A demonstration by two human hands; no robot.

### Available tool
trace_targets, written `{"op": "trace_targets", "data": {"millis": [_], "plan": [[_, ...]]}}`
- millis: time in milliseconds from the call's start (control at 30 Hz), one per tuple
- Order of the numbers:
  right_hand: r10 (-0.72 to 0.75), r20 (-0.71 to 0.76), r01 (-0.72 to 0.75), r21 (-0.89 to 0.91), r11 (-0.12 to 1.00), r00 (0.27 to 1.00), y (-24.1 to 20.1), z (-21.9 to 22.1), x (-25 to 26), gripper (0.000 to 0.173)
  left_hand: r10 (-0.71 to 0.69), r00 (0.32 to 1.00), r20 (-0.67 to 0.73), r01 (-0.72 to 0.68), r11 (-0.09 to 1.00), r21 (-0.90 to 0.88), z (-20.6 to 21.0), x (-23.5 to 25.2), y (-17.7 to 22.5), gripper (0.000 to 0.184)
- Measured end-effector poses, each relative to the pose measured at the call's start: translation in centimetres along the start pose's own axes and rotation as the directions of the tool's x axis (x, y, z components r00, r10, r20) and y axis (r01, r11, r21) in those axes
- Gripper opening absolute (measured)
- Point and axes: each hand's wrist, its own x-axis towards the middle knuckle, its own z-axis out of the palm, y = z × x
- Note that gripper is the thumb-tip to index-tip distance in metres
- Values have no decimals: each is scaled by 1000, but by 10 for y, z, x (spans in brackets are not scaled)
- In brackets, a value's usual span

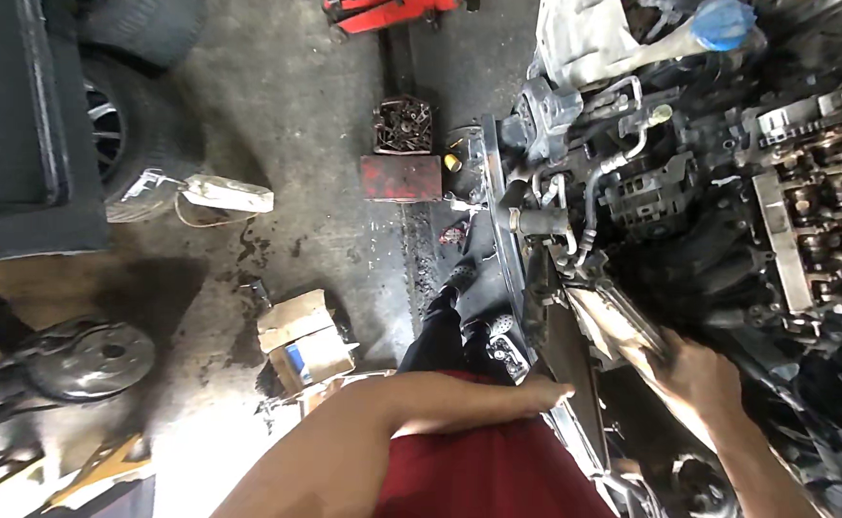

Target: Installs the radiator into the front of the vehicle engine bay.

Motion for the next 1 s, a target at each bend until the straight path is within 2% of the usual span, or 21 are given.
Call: {"op": "trace_targets", "data": {"millis": [100,233,300,333,400,467,533,567,600,633,667,700,733,767,800,867,1000], "plan": [[11,56,-12,14,1000,998,2,-3,-2,49,-57,998,23,55,994,97,-1,3,-4,49],[-8,45,6,36,999,999,7,1,1,48,12,1000,21,-13,998,68,-3,8,-7,53],[-8,46,7,27,1000,999,7,1,1,50,88,994,57,-99,972,214,-12,4,-4,62],[-12,45,11,29,1000,999,7,0,1,50,140,984,110,-172,914,367,-22,-2,0,66],[-18,48,17,26,1000,999,8,0,1,51,182,956,230,-288,727,623,-54,-11,5,68],[-20,59,19,27,999,998,9,0,1,51,193,945,266,-328,580,746,-94,-31,21,47],[-14,74,12,30,999,997,10,-1,1,49,257,955,147,-268,541,797,-130,-59,53,34],[-15,78,12,38,999,997,11,-1,1,49,357,933,42,-248,557,793,-140,-72,71,32],[-15,88,12,36,999,996,12,-1,1,49,515,855,-66,-275,556,784,-146,-79,86,31],[-16,90,13,33,999,996,12,-2,1,49,696,704,-141,-338,503,796,-148,-76,100,31],[-18,86,15,34,999,996,12,-2,1,48,825,542,-159,-377,407,832,-147,-70,116,35],[-21,77,19,33,999,997,12,-2,1,48,902,417,-114,-392,291,873,-146,-59,133,46],[-23,75,21,33,999,997,12,-3,0,48,930,365,-47,-382,195,903,-145,-46,149,59],[-22,76,19,31,999,997,12,-4,0,48,930,366,27,-365,117,923,-144,-31,165,69],[-18,77,16,30,999,997,11,-4,0,48,909,407,92,-342,59,938,-145,-16,176,74],[-7,96,4,30,1000,995,9,-7,0,49,846,501,182,-302,-26,953,-151,9,189,69],[-9,93,6,33,999,996,11,-5,2,49,804,521,288,-341,-113,933,-162,21,195,56]]}}
